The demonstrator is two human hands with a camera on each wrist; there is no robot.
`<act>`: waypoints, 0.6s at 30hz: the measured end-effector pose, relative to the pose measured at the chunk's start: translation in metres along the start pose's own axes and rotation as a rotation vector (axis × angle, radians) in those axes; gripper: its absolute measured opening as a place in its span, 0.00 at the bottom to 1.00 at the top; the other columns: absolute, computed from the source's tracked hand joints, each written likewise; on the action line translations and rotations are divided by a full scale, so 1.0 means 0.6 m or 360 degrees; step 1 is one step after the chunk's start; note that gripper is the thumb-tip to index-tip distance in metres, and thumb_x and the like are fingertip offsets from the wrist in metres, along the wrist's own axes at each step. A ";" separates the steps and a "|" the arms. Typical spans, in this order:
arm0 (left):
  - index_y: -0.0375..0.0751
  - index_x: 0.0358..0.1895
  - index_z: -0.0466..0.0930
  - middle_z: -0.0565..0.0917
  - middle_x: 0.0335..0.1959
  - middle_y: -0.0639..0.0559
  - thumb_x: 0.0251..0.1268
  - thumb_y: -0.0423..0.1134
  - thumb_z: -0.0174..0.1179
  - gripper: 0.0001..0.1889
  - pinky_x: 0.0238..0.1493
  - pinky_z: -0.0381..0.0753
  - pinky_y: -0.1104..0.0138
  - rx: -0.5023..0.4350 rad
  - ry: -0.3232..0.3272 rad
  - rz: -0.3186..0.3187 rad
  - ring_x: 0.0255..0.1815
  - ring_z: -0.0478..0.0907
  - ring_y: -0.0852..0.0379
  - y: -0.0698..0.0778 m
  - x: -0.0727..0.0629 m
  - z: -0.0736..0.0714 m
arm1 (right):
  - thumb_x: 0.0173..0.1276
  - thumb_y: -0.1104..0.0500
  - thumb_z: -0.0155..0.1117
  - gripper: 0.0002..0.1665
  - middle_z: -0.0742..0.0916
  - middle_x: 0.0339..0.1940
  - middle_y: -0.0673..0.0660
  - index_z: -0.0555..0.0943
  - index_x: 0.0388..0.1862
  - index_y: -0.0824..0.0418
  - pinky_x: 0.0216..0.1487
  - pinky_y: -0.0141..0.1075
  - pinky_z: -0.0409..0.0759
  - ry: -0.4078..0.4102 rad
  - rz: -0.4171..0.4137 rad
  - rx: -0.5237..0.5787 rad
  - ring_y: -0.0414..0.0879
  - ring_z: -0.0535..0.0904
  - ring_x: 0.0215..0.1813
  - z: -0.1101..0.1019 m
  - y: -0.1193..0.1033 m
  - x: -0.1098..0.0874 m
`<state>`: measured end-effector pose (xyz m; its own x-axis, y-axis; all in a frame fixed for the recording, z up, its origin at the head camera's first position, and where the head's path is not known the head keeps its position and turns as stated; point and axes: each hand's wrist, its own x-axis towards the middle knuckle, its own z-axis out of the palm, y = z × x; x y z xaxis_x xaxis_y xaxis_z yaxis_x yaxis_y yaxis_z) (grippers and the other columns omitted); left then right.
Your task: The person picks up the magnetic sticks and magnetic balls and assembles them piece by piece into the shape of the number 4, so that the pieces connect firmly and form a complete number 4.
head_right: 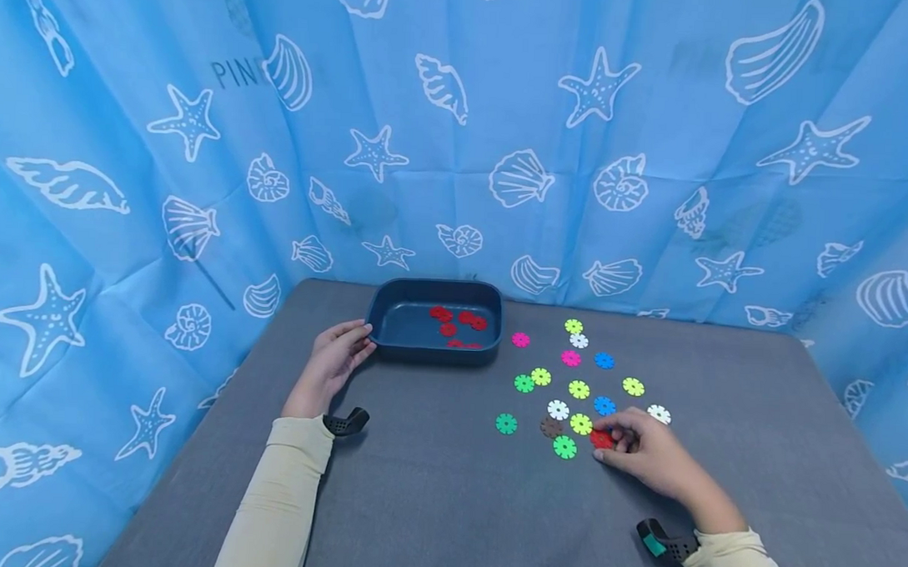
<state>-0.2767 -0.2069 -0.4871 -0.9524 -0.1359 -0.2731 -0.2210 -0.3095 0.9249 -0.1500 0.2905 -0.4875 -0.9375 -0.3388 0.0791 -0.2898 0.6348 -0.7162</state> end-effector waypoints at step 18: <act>0.34 0.64 0.78 0.81 0.48 0.47 0.76 0.37 0.66 0.19 0.51 0.91 0.70 0.0015 -0.0012 0.0014 0.44 0.82 0.58 -0.001 0.001 -0.002 | 0.69 0.61 0.77 0.17 0.81 0.36 0.53 0.87 0.54 0.65 0.30 0.31 0.76 -0.0026 0.0100 0.0007 0.37 0.73 0.33 -0.006 -0.006 0.000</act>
<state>-0.2768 -0.2077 -0.4883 -0.9557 -0.1317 -0.2631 -0.2147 -0.2993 0.9297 -0.1497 0.2908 -0.4823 -0.9506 -0.3097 0.0225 -0.2295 0.6520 -0.7227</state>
